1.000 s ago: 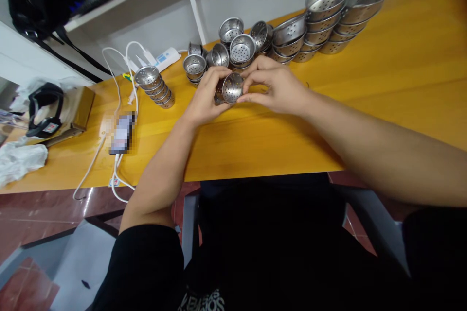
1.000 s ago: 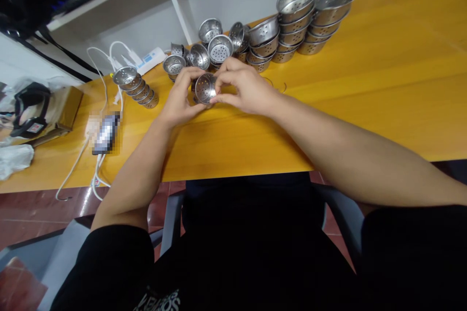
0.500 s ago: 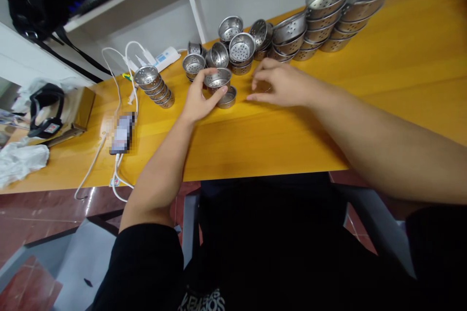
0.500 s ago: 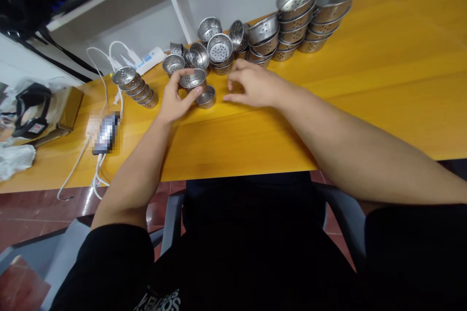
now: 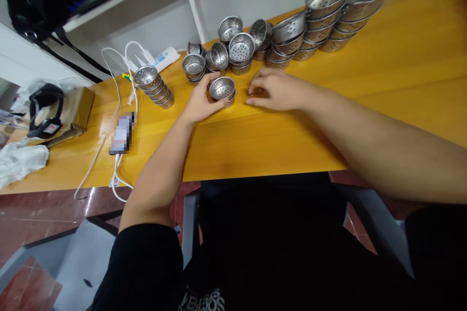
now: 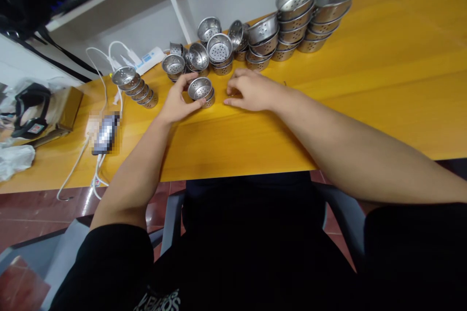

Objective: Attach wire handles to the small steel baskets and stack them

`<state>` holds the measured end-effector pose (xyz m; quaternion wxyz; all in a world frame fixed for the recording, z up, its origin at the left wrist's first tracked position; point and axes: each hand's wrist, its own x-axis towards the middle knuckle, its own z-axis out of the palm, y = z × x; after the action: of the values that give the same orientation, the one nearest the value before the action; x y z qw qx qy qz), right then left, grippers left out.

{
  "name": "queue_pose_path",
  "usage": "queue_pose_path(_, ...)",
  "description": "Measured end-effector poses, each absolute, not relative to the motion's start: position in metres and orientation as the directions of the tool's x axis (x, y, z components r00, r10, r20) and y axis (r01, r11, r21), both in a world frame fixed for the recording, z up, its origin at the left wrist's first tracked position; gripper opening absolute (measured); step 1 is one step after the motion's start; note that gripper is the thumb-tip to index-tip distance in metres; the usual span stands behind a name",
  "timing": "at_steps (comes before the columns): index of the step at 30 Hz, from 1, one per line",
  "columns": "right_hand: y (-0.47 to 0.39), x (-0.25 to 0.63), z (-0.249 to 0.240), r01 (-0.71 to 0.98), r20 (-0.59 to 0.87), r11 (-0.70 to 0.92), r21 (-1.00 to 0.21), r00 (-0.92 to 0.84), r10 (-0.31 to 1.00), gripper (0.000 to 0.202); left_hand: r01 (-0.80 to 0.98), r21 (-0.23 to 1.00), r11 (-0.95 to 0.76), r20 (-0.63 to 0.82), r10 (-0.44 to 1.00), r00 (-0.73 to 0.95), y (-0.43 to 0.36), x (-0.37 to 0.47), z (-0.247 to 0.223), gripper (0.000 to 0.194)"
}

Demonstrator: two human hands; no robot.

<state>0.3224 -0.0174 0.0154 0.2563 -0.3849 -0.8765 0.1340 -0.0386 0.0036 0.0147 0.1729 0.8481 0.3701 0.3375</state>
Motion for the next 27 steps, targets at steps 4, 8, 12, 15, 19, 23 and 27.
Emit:
queue_pose_path(4,-0.015,0.324,0.013,0.596,0.33,0.676,-0.434,-0.593,0.734,0.046,0.518,0.541,-0.663,0.439,0.748,0.498,0.016,-0.042,0.003,0.117)
queue_pose_path(8,-0.018,0.323,0.015,0.602,0.332,0.667,-0.438,-0.581,0.743,0.044,0.526,0.532,-0.663,0.427,0.747,0.509,0.016,-0.04,0.002,0.12)
queue_pose_path(12,-0.022,0.322,0.02,0.599,0.307,0.664,-0.448,-0.595,0.743,0.044,0.556,0.494,-0.668,0.491,0.743,0.455,0.009,-0.039,0.014,0.115)
queue_pose_path(15,-0.022,0.323,0.023,0.594,0.307,0.666,-0.451,-0.597,0.741,0.044,0.565,0.491,-0.663,0.597,0.728,0.336,0.019,-0.052,0.02,0.093)
queue_pose_path(19,-0.022,0.322,0.025,0.599,0.3,0.665,-0.446,-0.6,0.742,0.043,0.598,0.474,-0.646,0.651,0.715,0.255,0.051,-0.086,0.007,0.102)
queue_pose_path(23,-0.024,0.319,0.026,0.612,0.293,0.66,-0.436,-0.597,0.747,0.042,0.624,0.458,-0.633,0.661,0.712,0.236,0.079,-0.109,-0.013,0.117)
queue_pose_path(27,-0.025,0.32,0.026,0.595,0.303,0.664,-0.452,-0.598,0.742,0.045,0.635,0.455,-0.625,0.71,0.684,0.164,0.082,-0.107,-0.013,0.098)
